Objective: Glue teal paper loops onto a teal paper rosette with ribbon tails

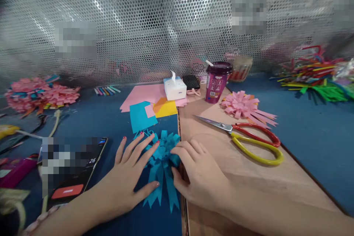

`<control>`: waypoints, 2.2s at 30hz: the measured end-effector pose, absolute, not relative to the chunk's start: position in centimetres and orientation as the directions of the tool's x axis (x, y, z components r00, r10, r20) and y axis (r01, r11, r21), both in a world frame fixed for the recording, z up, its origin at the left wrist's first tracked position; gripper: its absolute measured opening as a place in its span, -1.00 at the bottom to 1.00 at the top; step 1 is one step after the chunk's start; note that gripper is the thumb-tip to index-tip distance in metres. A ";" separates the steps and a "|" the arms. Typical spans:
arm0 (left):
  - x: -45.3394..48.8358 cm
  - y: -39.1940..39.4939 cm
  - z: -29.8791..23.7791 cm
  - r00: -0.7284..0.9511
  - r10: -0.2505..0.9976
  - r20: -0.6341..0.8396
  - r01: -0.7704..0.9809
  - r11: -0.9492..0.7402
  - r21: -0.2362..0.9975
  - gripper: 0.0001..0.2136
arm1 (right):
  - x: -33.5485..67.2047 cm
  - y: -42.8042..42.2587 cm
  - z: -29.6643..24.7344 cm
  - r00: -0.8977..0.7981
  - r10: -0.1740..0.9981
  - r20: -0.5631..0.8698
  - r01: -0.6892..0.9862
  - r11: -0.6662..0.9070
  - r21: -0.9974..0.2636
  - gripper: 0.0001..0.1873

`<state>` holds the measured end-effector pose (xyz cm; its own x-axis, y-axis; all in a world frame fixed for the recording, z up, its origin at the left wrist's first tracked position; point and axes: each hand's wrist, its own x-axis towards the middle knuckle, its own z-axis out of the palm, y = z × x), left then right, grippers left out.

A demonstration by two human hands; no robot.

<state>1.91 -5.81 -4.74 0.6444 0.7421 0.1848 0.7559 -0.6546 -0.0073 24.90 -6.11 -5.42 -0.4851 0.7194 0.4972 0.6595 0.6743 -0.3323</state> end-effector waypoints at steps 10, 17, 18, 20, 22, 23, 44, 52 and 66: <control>1.7 -5.5 -4.7 0.612 0.749 0.254 0.779 -0.627 -0.031 -0.50 | 24.6 -6.9 -6.8 -0.597 0.570 0.564 0.642 0.761 -0.090 -0.65; 1.5 -5.5 -4.9 0.608 0.751 0.257 0.783 -0.620 -0.041 -0.46 | 24.6 -6.7 -6.4 -0.578 0.582 0.572 0.642 0.757 -0.120 -0.69; 1.5 -5.5 -4.9 0.604 0.752 0.264 0.785 -0.619 -0.035 -0.46 | 24.7 -6.7 -6.2 -0.573 0.579 0.580 0.636 0.760 -0.131 -0.69; 1.6 -5.4 -5.0 0.589 0.753 0.294 0.790 -0.613 -0.014 -0.53 | 24.7 -6.7 -5.9 -0.551 0.590 0.591 0.632 0.757 -0.166 -0.71; 1.6 -5.4 -4.9 0.561 0.759 0.330 0.801 -0.599 0.015 -0.66 | 24.8 -6.5 -5.7 -0.507 0.631 0.587 0.649 0.728 -0.222 -0.77; 1.7 -5.4 -4.8 0.548 0.763 0.343 0.806 -0.592 0.028 -0.73 | 24.8 -6.4 -5.7 -0.483 0.656 0.579 0.660 0.708 -0.251 -0.81; 1.7 -5.7 -4.1 0.500 0.791 0.351 0.842 -0.540 0.017 -0.88 | 24.6 -6.2 -5.5 -0.474 0.728 0.495 0.690 0.656 -0.304 -0.76; 1.7 -5.8 -4.0 0.503 0.776 0.381 0.836 -0.549 0.014 -0.88 | 24.6 -6.5 -5.8 -0.502 0.661 0.558 0.708 0.685 -0.174 -0.76; 2.9 -6.1 -4.6 0.606 0.505 0.615 0.728 -0.664 -0.173 -0.92 | 24.1 -6.5 -6.3 -0.626 0.441 0.643 0.702 0.678 0.218 -0.86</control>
